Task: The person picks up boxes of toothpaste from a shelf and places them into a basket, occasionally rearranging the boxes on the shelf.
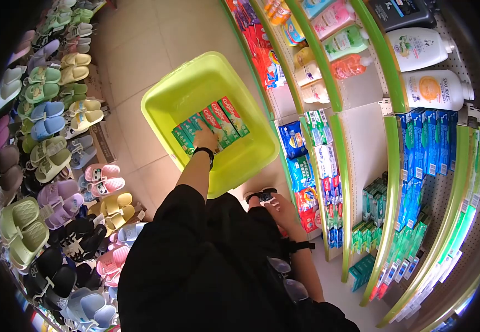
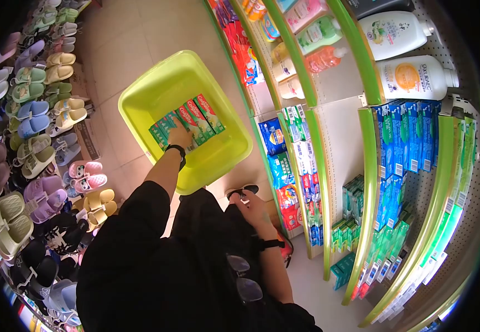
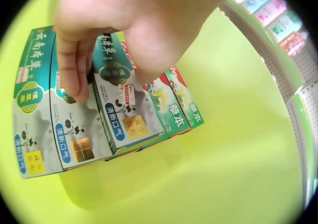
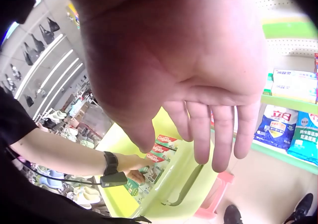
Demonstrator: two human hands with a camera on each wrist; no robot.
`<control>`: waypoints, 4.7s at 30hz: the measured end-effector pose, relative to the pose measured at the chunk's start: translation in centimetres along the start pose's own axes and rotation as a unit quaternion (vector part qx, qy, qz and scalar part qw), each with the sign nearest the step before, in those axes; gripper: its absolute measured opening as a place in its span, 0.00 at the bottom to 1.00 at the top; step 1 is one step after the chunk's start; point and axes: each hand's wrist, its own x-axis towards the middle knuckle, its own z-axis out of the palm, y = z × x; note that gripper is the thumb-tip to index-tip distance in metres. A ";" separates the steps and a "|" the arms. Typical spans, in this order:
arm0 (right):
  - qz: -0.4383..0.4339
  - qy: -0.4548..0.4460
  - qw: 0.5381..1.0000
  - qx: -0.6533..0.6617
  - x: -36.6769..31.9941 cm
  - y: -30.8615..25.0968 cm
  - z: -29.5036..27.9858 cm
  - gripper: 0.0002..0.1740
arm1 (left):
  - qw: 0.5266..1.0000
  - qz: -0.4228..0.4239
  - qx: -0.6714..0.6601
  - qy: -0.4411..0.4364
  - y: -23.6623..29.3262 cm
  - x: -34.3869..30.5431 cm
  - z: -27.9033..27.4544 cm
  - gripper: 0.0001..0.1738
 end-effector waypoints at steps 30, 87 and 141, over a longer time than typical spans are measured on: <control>0.066 0.149 0.987 -0.014 -11.3 24.8 -20.1 0.37 | 0.755 0.637 -0.129 -0.081 22.9 -35.6 12.2 0.21; 0.079 0.362 0.914 0.164 -23.3 38.7 -21.0 0.41 | 0.568 0.819 0.047 0.065 34.6 -47.5 22.9 0.30; -0.098 0.029 0.995 -0.017 -2.1 -1.9 -0.3 0.39 | 0.967 0.230 -0.105 0.019 4.3 -8.2 -2.2 0.52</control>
